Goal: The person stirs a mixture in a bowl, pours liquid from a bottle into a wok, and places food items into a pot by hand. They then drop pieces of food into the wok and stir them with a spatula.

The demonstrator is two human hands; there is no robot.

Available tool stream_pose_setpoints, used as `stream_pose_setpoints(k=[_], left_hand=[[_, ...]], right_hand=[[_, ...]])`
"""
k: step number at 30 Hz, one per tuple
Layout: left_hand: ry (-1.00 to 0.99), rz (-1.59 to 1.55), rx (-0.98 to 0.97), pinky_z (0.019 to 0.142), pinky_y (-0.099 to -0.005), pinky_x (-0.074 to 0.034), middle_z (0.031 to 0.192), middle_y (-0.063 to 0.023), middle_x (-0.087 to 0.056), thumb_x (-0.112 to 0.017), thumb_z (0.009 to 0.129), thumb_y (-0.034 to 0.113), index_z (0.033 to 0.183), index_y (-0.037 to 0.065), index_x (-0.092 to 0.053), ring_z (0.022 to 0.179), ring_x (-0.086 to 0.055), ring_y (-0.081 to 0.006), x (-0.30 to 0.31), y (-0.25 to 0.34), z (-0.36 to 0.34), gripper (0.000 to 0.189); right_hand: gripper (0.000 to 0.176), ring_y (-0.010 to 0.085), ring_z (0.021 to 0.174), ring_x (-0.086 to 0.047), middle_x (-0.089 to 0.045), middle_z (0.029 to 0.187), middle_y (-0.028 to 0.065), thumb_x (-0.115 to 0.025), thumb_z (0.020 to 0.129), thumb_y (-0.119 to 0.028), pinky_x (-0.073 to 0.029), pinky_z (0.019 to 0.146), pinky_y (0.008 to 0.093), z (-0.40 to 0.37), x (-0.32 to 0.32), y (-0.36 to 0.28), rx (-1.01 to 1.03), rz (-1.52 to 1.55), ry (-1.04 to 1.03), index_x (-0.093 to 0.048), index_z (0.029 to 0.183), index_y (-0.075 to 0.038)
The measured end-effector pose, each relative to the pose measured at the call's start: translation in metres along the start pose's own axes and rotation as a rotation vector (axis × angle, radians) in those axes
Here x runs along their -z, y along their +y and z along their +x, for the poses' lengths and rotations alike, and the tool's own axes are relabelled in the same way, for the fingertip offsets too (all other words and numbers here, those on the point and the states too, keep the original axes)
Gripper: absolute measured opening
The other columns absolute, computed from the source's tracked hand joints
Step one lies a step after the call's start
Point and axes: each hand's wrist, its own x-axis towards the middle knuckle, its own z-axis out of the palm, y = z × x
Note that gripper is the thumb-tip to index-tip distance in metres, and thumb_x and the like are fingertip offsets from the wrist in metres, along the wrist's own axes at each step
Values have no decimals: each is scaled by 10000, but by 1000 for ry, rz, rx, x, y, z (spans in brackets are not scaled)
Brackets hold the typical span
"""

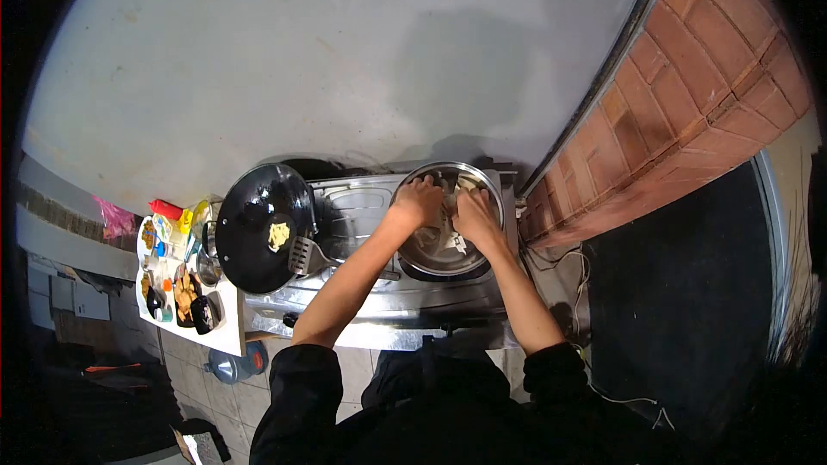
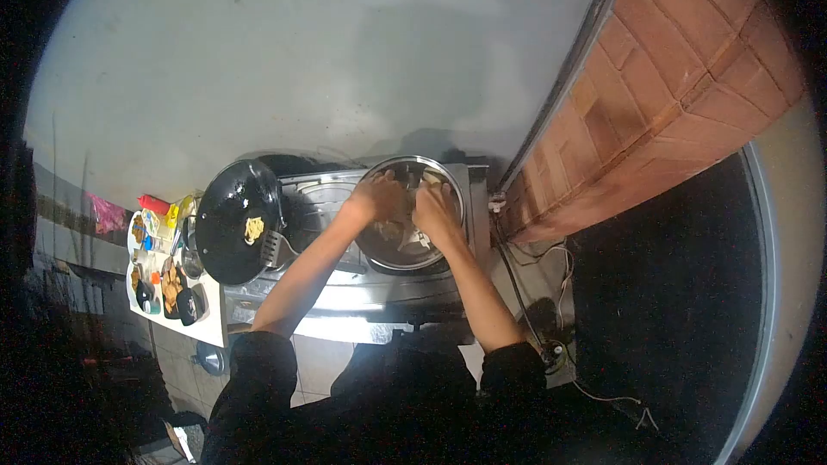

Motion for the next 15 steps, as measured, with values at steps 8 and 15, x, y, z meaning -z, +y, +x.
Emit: stream_pose_setpoints(k=[8, 15], left_hand=[[81, -155, -75, 913, -391, -480, 1230, -175, -549, -637, 789, 249, 1171, 69, -542, 1155, -537, -331, -37, -12, 13, 433], [-94, -119, 43, 943, -437, -455, 1286, -178, -519, -694, 734, 332, 1123, 59, -582, 1189, -488, -356, -6, 4, 5, 488]], right_hand=[[521, 415, 1102, -495, -509, 1140, 303, -708, 718, -53, -464, 903, 437, 1, -19, 8, -29, 36, 67, -481, 1144, 144], [563, 386, 1089, -502, -506, 1142, 269, -781, 667, -110, -461, 905, 411, -2, -16, -1, -100, -58, 54, -513, 1109, 113]])
